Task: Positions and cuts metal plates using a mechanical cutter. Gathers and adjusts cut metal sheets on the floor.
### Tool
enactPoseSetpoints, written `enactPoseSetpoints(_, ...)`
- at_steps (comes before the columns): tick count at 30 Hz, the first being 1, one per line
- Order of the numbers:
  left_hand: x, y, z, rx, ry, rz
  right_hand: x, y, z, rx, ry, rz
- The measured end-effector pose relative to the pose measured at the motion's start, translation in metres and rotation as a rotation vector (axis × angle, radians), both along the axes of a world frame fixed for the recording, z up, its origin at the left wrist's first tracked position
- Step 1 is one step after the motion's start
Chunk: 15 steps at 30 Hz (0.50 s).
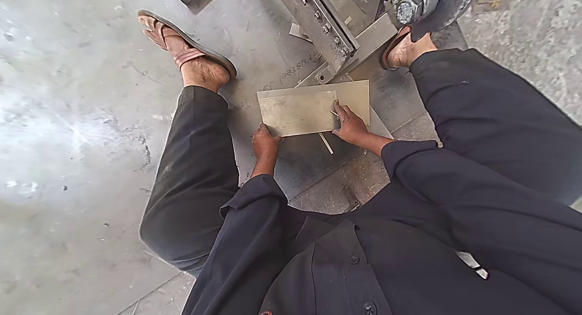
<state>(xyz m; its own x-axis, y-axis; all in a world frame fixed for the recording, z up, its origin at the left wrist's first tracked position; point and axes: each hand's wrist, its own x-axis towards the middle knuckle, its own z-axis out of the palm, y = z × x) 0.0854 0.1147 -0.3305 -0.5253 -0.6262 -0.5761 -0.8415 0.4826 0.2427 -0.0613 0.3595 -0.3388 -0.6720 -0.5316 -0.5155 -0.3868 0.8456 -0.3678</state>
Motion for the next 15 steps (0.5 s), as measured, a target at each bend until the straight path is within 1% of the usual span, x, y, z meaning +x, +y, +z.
enactPoseSetpoints(15,0.0017,-0.0013,-0.0011,-0.007,0.01,0.01,0.0013,-0.002,0.0017,-0.003,-0.003,-0.009)
